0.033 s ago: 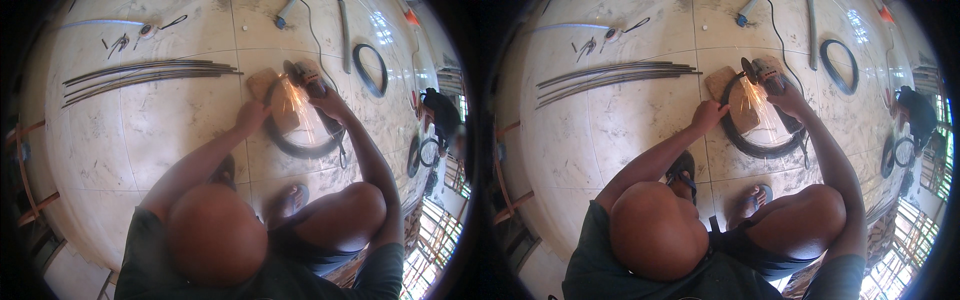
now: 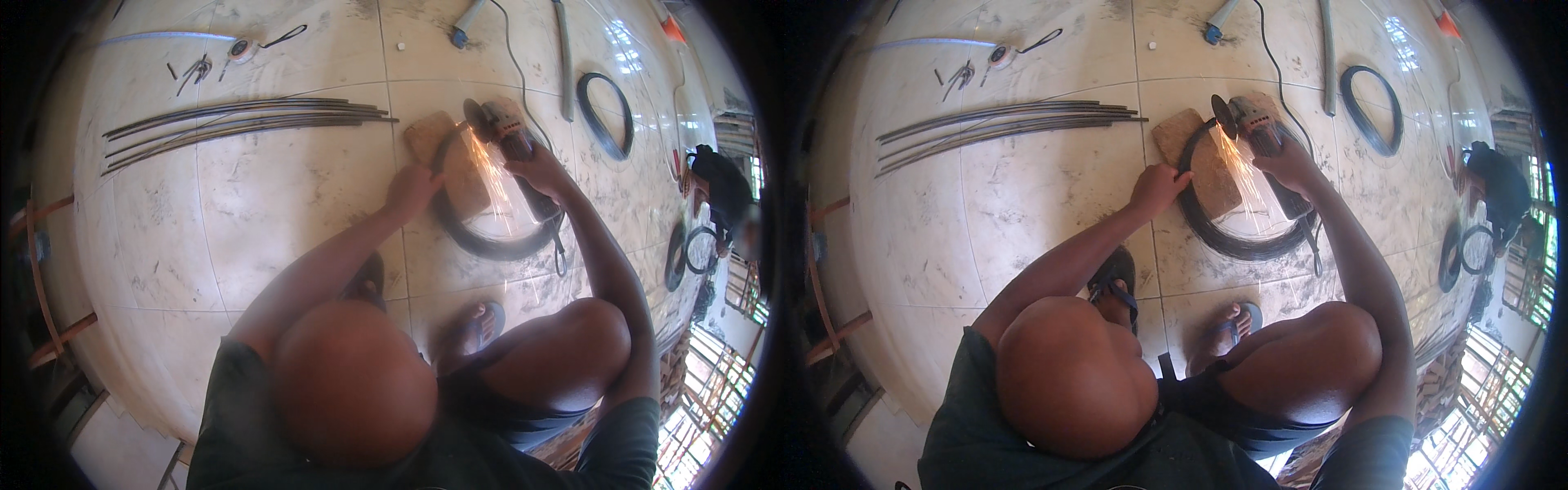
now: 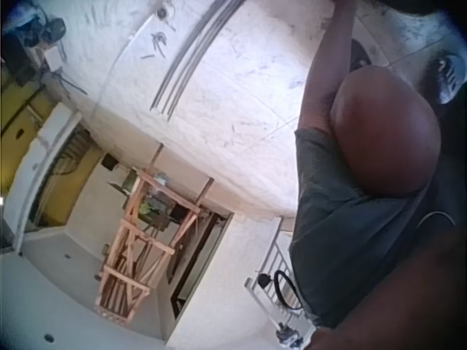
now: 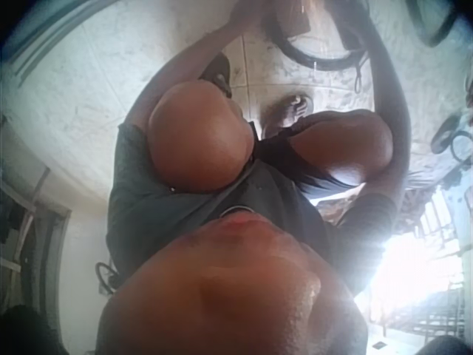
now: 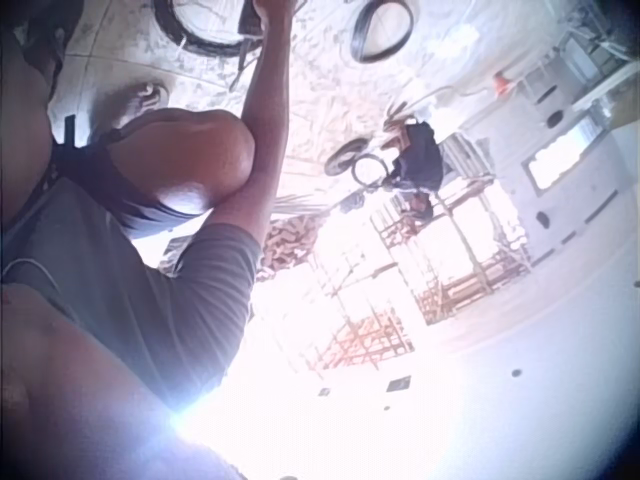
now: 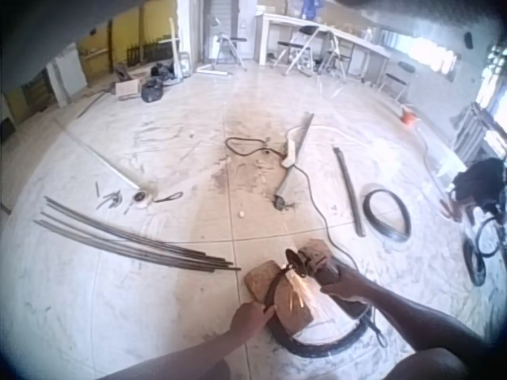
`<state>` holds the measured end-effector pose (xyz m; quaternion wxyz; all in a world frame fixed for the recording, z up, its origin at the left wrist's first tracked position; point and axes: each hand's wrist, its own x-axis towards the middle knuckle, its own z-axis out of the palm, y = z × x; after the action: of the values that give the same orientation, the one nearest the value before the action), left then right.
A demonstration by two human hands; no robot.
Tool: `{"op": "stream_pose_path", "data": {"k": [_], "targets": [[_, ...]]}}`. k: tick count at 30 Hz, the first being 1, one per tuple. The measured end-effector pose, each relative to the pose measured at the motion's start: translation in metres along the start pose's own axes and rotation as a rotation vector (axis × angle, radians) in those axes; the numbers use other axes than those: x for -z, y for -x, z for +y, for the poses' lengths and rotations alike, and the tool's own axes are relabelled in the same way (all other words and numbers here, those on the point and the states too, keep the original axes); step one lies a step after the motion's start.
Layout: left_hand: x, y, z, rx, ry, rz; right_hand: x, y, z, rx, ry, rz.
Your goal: The person uses an angle grinder to cut a coiled metal rod into shorter segments. They hold the rod against a wooden block and cut it multiple times, producing sparks. The cut pieces are placed on the floor.
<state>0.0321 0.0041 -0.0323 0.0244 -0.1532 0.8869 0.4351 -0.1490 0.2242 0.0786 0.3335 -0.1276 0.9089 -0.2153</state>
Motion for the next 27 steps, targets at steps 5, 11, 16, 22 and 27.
{"op": "stream_pose_path", "data": {"k": [5, 11, 16, 22, 27], "targets": [[0.0, -0.003, 0.003, 0.032, 0.027, -0.012, 0.004, 0.004, -0.01, -0.027, -0.027, 0.003], [-0.004, -0.002, -0.005, -0.018, 0.003, 0.044, 0.002, -0.001, -0.009, 0.001, -0.026, -0.007], [-0.001, -0.004, 0.003, 0.05, 0.007, -0.034, 0.003, -0.005, 0.006, -0.05, -0.046, -0.033], [0.0, -0.002, 0.002, 0.055, 0.015, -0.021, 0.0, 0.0, 0.004, 0.031, -0.025, 0.004], [0.004, -0.001, 0.008, 0.051, 0.022, -0.007, 0.004, 0.005, 0.001, -0.007, -0.071, -0.035]]}}
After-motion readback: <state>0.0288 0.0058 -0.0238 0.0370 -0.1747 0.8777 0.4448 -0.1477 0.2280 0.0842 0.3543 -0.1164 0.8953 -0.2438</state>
